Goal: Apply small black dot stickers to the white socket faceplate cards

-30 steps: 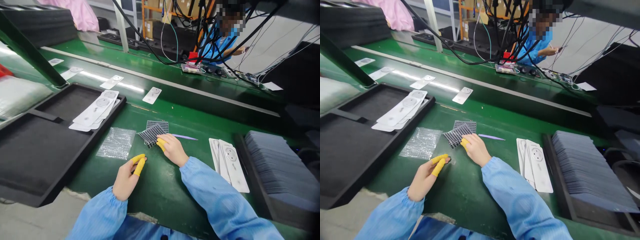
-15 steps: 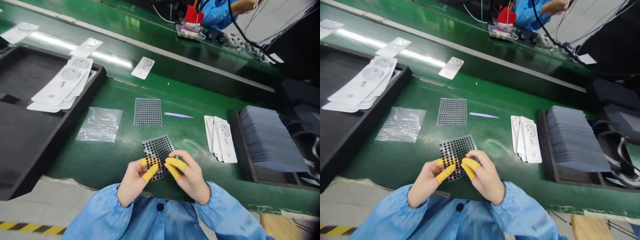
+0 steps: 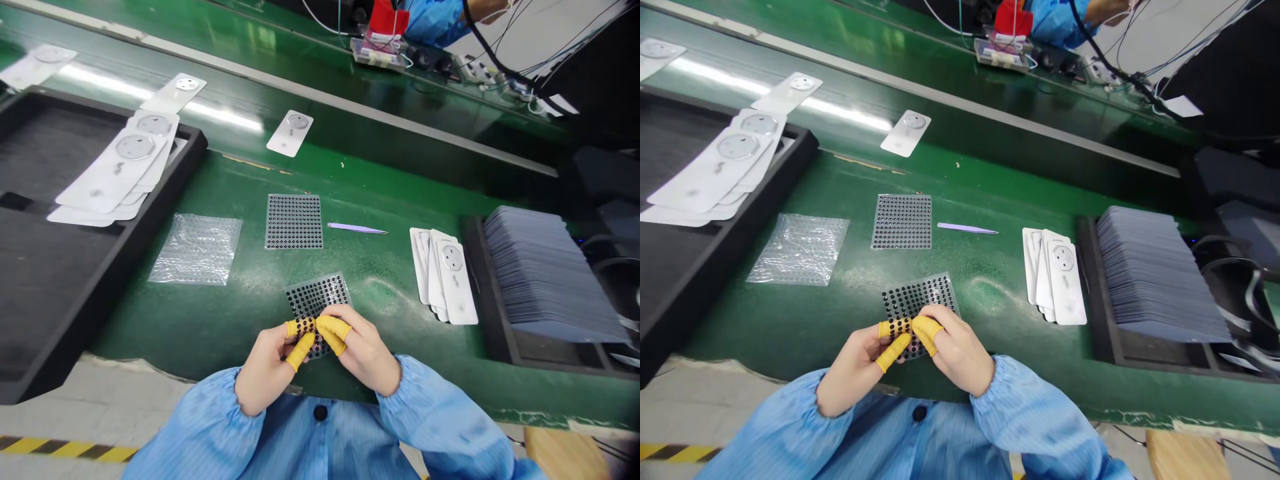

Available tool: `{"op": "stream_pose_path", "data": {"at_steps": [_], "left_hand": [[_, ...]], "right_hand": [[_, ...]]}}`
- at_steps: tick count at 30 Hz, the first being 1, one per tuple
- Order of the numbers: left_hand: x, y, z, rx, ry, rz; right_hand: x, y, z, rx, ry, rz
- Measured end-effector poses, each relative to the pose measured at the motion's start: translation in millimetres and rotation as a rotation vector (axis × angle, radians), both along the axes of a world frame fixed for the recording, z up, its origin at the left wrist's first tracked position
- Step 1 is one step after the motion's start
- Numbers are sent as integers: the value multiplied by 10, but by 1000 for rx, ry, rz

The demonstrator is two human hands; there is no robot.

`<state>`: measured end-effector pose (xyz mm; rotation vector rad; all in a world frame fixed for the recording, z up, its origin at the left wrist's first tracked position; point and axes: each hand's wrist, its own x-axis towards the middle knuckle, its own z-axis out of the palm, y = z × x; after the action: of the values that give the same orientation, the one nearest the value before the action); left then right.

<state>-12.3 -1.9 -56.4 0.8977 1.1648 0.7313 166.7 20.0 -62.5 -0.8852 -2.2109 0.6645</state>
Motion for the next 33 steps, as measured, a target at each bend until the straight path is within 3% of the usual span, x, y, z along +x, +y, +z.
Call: {"op": "stream_pose_path", "data": {"at_steps": [5,14,19,21,23,25,27,30,33], "left_hand": [[-58,-18,-107,149,200,-132],[-74,21,-176,185,275,-185],[-70,44,-119,102,159,-195],[-192,45,-56,47,176,-231],[-391,109,58,30,316,-278],[-592,312,247,101,540,-276],[-689,719,487,277,765,-171],[-530,1664,746,535,1009,-12],[-172,2594,772,581,1015,70]], "right_hand": [[-31,-62,-97,165,-35,-52],[-84,-87,-176,45,-34,-97],[-119,6,-163,-198,69,-146],[-106,9,-153,-197,59,-137],[-86,-5,-180,-135,27,-117],[-76,-30,-245,-71,39,-154],[-87,-69,-321,-47,100,-244],[-134,-130,-400,-102,191,-377],[-163,-110,-421,-94,243,-417]]}}
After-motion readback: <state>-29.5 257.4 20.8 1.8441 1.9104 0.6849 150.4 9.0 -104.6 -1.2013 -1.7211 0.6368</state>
